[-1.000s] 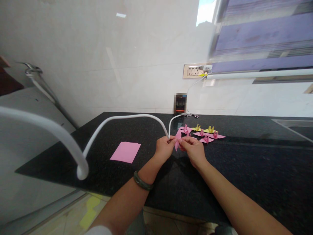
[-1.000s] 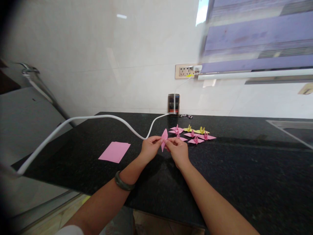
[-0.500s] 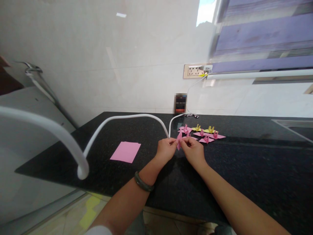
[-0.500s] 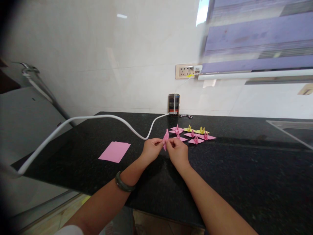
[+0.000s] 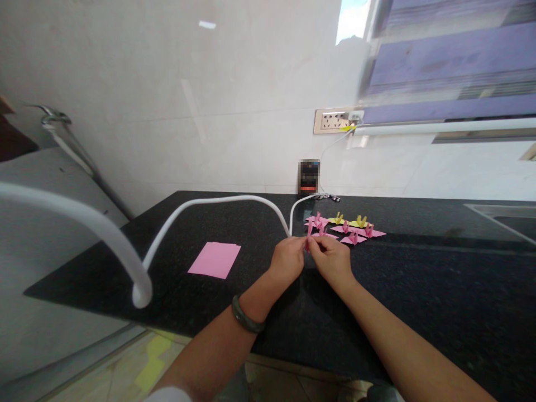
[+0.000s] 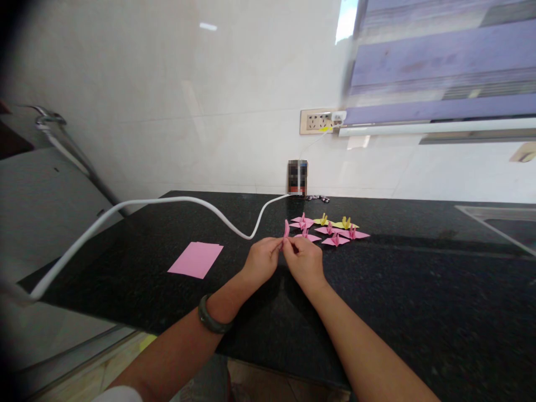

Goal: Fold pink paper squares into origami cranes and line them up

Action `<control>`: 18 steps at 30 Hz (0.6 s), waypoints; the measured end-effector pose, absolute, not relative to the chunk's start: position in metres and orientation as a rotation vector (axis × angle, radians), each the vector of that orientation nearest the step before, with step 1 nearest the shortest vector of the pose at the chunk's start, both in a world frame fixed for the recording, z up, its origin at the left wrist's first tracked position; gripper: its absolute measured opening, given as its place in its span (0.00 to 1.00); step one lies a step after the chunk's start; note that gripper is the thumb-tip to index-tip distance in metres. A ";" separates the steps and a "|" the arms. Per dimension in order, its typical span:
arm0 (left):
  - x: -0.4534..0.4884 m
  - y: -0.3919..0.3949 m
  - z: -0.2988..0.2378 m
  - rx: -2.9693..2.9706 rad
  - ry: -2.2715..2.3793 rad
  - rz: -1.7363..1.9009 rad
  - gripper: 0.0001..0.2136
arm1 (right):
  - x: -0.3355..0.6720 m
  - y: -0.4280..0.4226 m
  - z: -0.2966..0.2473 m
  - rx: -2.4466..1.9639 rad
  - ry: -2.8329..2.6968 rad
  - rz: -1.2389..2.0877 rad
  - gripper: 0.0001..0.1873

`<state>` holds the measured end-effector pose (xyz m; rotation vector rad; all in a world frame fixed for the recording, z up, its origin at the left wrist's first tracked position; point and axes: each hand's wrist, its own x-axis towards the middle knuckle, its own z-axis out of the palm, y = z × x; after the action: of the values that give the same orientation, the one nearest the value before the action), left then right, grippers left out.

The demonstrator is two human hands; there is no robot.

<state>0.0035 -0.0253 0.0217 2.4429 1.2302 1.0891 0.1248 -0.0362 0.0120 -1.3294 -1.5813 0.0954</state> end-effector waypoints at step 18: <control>0.002 -0.012 0.010 2.112 1.236 1.189 0.11 | 0.131 -0.028 0.008 -1.318 -1.516 0.348 0.11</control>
<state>0.0017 -0.0118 0.0097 2.1123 1.2359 1.1888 0.1306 -0.0282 0.0083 -1.3175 -1.5162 0.3476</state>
